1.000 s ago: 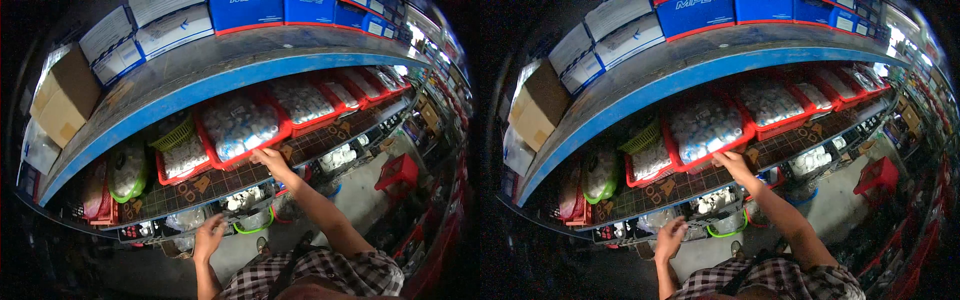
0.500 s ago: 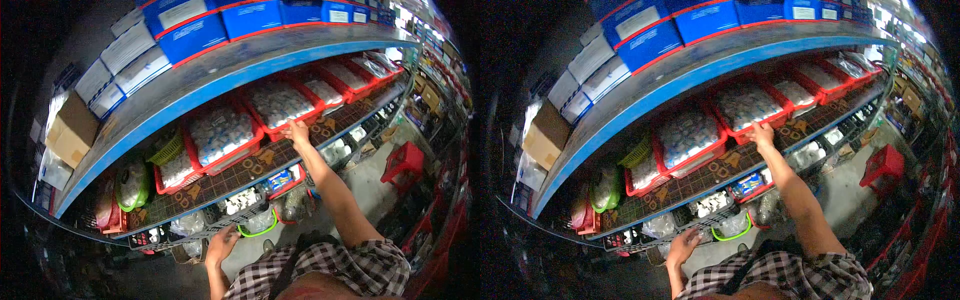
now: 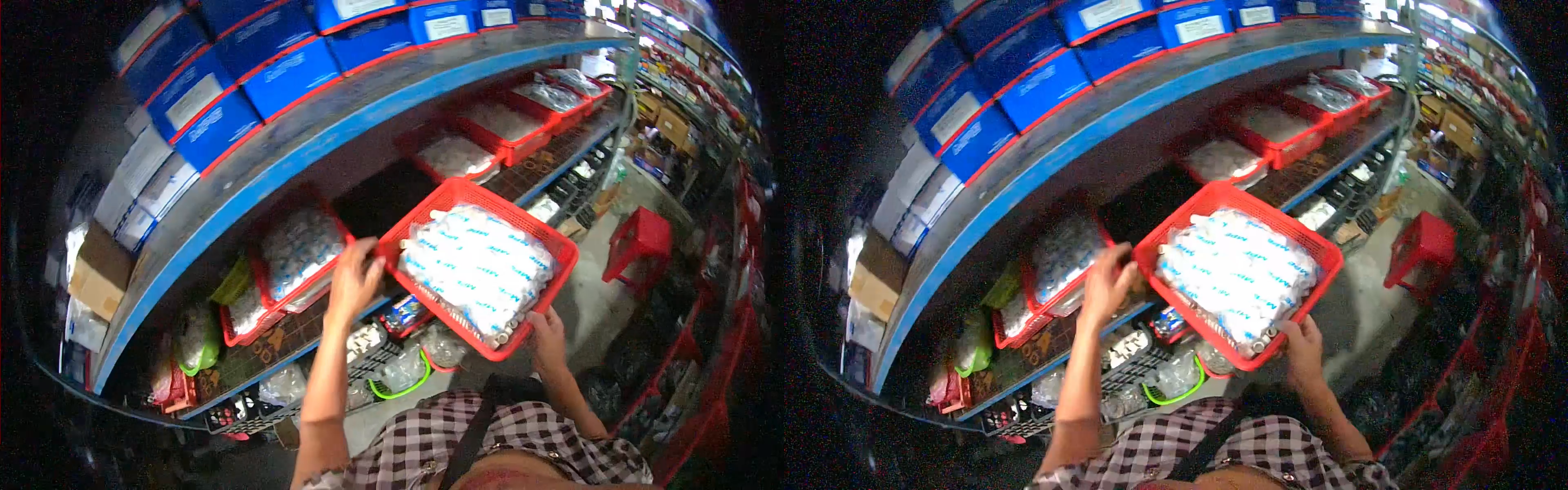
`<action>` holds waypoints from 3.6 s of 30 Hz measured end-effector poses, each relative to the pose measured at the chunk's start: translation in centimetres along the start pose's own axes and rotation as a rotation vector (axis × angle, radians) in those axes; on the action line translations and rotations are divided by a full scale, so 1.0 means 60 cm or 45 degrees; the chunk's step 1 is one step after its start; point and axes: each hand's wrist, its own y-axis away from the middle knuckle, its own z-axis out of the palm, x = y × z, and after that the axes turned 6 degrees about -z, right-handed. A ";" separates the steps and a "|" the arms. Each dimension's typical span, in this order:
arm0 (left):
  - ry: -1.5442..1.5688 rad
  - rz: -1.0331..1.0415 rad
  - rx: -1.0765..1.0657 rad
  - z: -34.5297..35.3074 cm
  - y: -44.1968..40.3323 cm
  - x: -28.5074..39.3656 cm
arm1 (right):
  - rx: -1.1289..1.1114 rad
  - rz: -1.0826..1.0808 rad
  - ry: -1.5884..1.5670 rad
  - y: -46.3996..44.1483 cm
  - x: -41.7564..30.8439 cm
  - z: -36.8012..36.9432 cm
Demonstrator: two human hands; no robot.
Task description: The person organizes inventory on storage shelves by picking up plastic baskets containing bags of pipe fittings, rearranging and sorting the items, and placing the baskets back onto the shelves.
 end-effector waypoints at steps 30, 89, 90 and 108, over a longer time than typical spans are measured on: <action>1.609 -1.630 -0.211 0.089 0.296 0.109 | -1.696 -0.585 1.545 -0.494 -0.107 0.214; 2.026 -1.296 -0.108 0.592 -0.350 0.112 | -0.310 0.087 1.391 -0.530 -0.065 -0.587; 1.979 -1.312 -0.097 0.600 -0.354 0.109 | -0.370 0.007 1.468 -0.554 -0.076 -0.564; 1.333 -1.830 0.382 0.517 -0.095 0.383 | -1.670 -1.160 1.025 -0.788 -0.045 0.172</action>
